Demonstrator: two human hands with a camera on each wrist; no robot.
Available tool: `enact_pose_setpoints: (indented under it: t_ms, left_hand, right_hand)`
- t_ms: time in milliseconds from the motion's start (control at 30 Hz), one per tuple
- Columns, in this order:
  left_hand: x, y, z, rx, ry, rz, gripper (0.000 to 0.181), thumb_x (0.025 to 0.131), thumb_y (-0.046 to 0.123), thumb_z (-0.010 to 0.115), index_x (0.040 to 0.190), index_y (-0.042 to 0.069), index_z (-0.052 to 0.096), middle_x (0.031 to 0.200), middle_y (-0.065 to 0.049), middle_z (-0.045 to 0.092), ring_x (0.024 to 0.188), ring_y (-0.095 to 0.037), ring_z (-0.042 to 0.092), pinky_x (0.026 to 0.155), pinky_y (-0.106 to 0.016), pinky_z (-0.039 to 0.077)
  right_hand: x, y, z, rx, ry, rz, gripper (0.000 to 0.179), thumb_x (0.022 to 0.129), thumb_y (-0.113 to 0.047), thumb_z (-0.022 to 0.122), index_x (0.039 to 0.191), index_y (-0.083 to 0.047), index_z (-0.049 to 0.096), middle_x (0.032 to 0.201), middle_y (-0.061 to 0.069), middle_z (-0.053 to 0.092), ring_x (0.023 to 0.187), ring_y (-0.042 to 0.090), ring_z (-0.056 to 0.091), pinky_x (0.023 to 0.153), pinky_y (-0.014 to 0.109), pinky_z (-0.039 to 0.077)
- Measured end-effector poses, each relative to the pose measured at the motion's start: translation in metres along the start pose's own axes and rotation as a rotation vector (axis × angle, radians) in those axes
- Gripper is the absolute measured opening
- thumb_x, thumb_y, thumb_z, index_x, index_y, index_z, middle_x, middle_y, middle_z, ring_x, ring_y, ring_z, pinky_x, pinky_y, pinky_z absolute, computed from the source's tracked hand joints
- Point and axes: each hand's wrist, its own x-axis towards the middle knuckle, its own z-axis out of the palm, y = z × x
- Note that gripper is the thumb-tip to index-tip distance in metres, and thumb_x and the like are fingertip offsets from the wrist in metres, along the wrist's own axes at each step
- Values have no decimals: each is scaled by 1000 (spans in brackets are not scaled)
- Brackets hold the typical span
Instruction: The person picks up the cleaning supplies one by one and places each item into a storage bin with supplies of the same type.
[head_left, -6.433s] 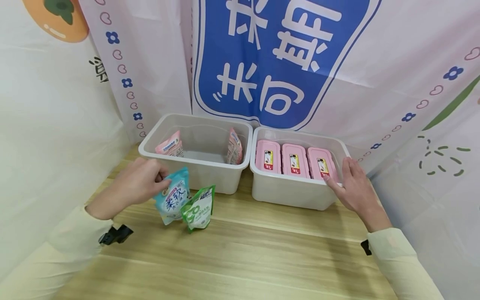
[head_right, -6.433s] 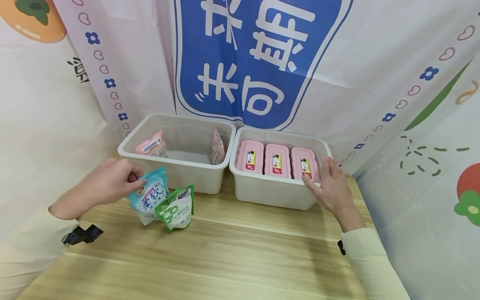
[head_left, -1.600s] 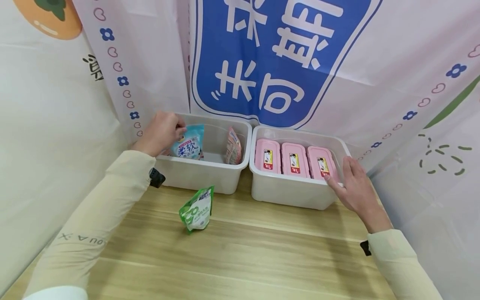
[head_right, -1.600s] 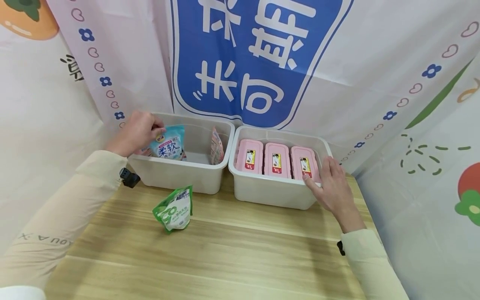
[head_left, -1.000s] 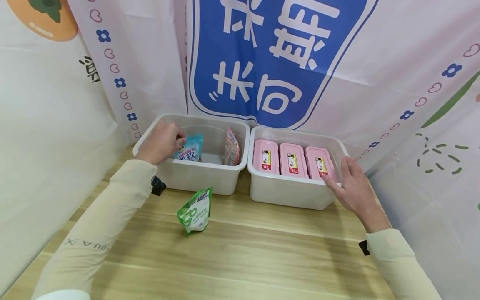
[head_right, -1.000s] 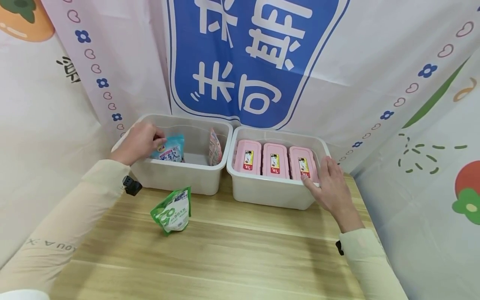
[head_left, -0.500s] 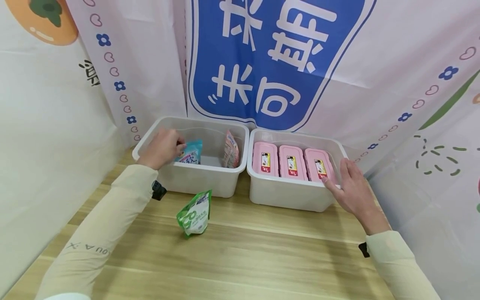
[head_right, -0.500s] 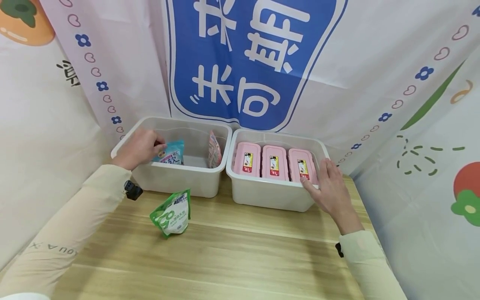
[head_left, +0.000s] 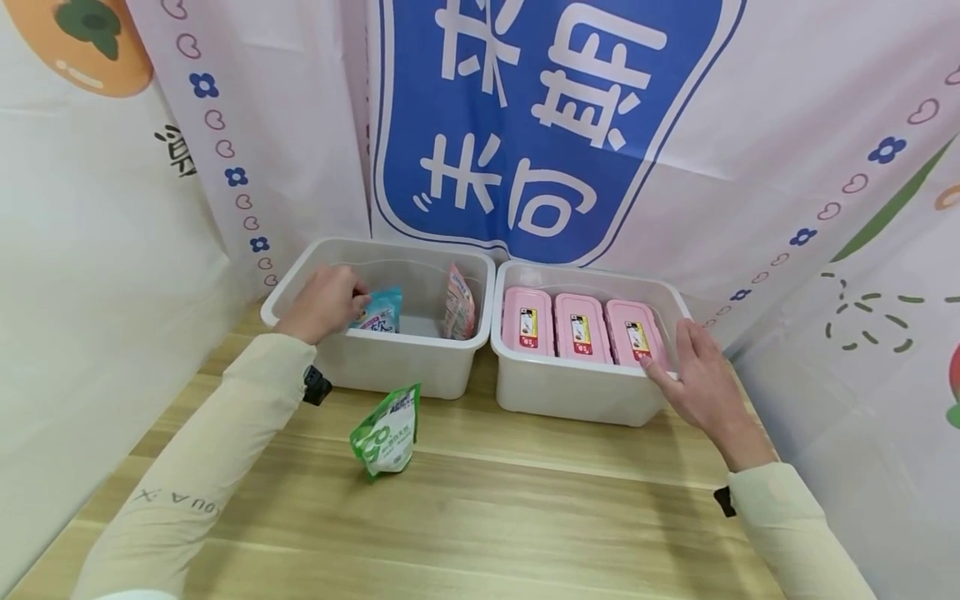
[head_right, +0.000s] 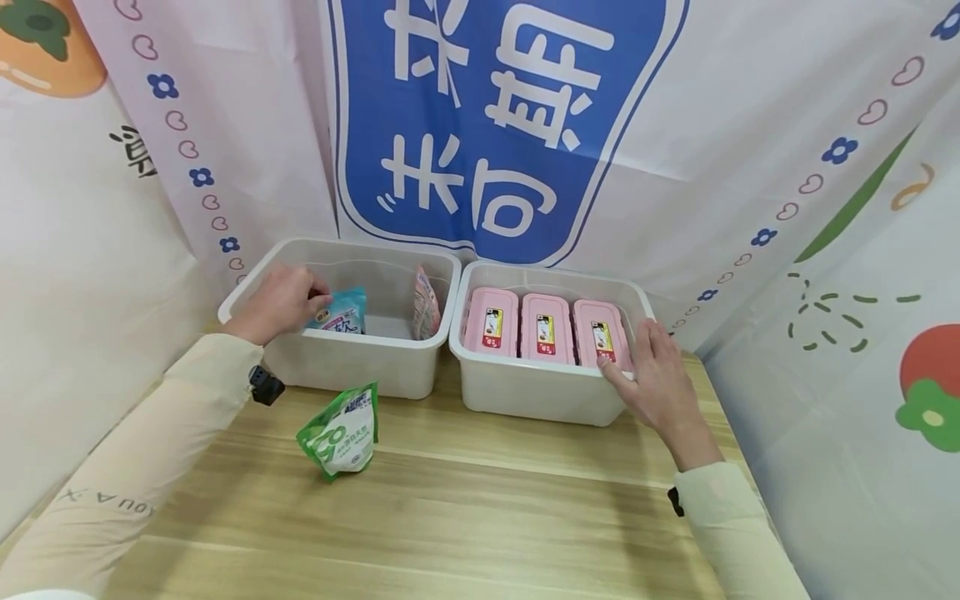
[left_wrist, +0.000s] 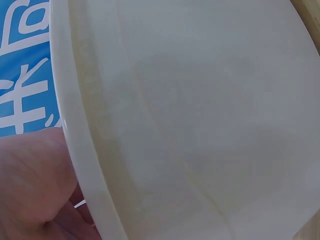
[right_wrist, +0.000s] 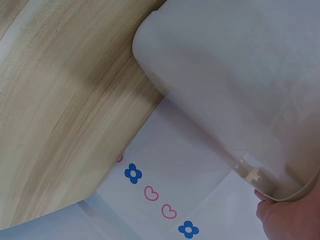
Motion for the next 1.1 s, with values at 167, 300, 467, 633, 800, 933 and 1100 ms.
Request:
enact_pose_setpoints:
  t_ms: [167, 300, 467, 633, 800, 933, 1100]
  left_hand:
    - [-1, -3, -2, 16, -4, 19, 22, 106, 11, 62, 112, -4, 77, 108, -21, 73, 92, -32, 64, 84, -46, 58]
    - [-1, -6, -5, 36, -15, 29, 21, 105, 10, 62, 107, -4, 77, 102, -20, 72, 89, -32, 62, 79, -44, 55]
    - [1, -3, -12, 55, -10, 81, 19, 103, 10, 64, 100, -2, 78, 97, -18, 72, 86, -31, 62, 78, -44, 53]
    - [2, 2, -22, 73, 20, 108, 17, 101, 10, 65, 102, -2, 77, 100, -20, 73, 88, -32, 62, 78, -45, 54]
    - [-5, 7, -33, 85, 3, 115, 17, 100, 9, 64, 101, -2, 77, 98, -19, 73, 86, -31, 62, 76, -42, 53]
    - [-11, 9, -37, 112, 2, 160, 15, 97, 8, 66, 96, -2, 78, 92, -18, 74, 82, -29, 63, 75, -42, 55]
    - [-22, 10, -40, 115, -23, 173, 12, 96, 8, 70, 96, -1, 78, 92, -16, 75, 81, -27, 65, 75, -43, 58]
  right_hand:
    - [1, 1, 4, 11, 19, -15, 94, 105, -52, 52, 166, 5, 9, 168, 35, 21, 152, 57, 25, 121, 77, 24]
    - [2, 0, 6, 19, 12, -21, 94, 105, -53, 52, 166, 5, 9, 168, 35, 21, 151, 57, 26, 121, 76, 25]
    - [1, 1, 4, 13, 0, 2, 96, 106, -54, 50, 167, 5, 6, 171, 35, 17, 154, 58, 22, 123, 75, 22]
    - [2, 4, 1, 6, -3, 10, 97, 106, -56, 49, 166, 8, 8, 171, 35, 15, 157, 57, 18, 125, 74, 19]
    - [3, 4, 1, 3, -9, 10, 97, 106, -57, 49, 165, 9, 8, 172, 35, 14, 158, 56, 16, 126, 74, 17]
    - [3, 3, 0, -2, -15, 14, 98, 106, -57, 48, 166, 8, 8, 172, 34, 13, 158, 56, 15, 126, 74, 16]
    - [3, 3, 0, -5, -31, 21, 99, 106, -58, 46, 166, 8, 5, 173, 35, 11, 159, 55, 13, 127, 73, 15]
